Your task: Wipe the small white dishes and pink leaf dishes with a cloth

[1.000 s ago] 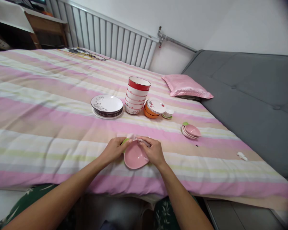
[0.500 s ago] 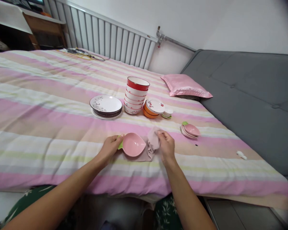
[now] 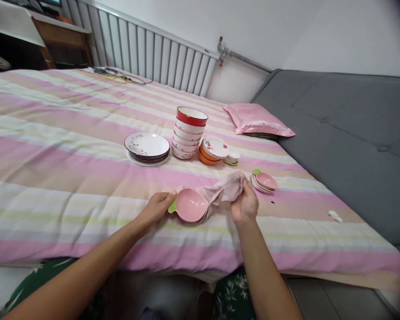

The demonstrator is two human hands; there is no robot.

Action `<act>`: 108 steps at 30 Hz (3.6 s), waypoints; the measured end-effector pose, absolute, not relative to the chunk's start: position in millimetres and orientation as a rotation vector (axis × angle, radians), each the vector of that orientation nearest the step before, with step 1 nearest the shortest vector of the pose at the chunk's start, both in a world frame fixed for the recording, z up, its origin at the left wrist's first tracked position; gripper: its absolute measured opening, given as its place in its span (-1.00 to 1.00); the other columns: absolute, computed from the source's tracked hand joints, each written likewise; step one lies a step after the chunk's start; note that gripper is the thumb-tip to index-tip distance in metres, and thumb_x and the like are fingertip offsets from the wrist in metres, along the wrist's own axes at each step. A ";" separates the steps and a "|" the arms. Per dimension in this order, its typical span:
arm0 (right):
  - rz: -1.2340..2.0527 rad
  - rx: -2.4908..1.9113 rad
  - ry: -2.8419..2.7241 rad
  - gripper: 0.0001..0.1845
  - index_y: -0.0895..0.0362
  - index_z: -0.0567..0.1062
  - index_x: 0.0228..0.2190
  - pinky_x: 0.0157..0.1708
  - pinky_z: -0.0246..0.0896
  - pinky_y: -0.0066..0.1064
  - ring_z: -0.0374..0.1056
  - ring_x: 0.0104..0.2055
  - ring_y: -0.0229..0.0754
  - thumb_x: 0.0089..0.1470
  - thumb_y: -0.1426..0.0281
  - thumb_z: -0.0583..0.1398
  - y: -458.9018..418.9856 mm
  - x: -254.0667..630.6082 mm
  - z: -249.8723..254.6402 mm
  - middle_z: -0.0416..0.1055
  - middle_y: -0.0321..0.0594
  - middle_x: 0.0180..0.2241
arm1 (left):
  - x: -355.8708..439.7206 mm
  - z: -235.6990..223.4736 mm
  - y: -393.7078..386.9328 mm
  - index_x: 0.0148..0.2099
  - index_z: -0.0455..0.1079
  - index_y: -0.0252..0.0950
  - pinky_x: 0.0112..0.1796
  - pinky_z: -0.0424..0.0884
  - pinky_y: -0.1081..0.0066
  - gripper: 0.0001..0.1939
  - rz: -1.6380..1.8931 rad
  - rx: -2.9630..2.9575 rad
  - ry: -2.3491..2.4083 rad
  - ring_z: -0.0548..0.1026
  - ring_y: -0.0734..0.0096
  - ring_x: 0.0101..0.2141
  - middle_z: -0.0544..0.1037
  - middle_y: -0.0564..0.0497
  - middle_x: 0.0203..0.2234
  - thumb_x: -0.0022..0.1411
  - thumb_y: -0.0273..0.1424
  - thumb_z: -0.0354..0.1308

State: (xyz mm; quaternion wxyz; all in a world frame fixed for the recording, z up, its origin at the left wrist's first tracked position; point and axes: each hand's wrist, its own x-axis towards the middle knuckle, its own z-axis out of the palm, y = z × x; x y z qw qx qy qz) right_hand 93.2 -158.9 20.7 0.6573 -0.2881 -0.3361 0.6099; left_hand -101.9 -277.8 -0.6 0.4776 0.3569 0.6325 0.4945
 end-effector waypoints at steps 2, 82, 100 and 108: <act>1.382 -0.669 -0.816 -0.88 0.11 0.36 -0.48 -0.26 0.28 -0.49 0.37 -0.36 -0.34 -0.07 0.34 0.21 -160.3 92.1 21.5 0.39 -0.42 -0.48 | -102.1 -0.9 -278.5 -0.57 0.23 -0.32 -0.66 -0.01 0.52 -0.49 1.170 0.938 1.574 0.14 0.56 -0.71 0.22 0.13 -0.77 0.05 0.06 0.02; 0.795 -0.251 -2.529 -0.57 0.13 0.41 -0.16 0.05 0.06 -0.22 0.26 -0.02 -0.07 -0.17 0.46 0.17 -207.2 73.2 36.3 0.41 -0.16 -0.12 | -110.0 -9.2 -274.2 -0.58 0.20 -0.30 -0.66 0.01 0.51 -0.49 1.092 1.214 1.571 0.15 0.54 -0.72 0.24 0.13 -0.78 0.17 0.00 -0.13; 0.592 -0.628 -2.722 -0.68 0.08 0.37 -0.05 0.02 0.09 -0.30 0.23 0.03 -0.16 0.23 0.39 -0.05 -216.0 62.6 18.9 0.40 -0.19 -0.04 | -109.3 -12.6 -274.7 -0.52 0.25 -0.32 -0.63 0.07 0.49 -0.49 1.089 1.227 1.614 0.17 0.51 -0.70 0.23 0.14 -0.76 0.17 0.00 -0.15; 0.560 -0.684 -2.721 -0.81 0.14 0.47 -0.28 -0.06 0.12 -0.32 0.32 -0.14 -0.16 0.15 0.38 0.07 -215.2 62.1 22.2 0.48 -0.14 -0.20 | -109.1 -12.2 -275.1 -0.54 0.23 -0.30 -0.60 0.10 0.48 -0.50 1.067 1.279 1.655 0.21 0.48 -0.69 0.23 0.14 -0.77 0.19 -0.02 -0.18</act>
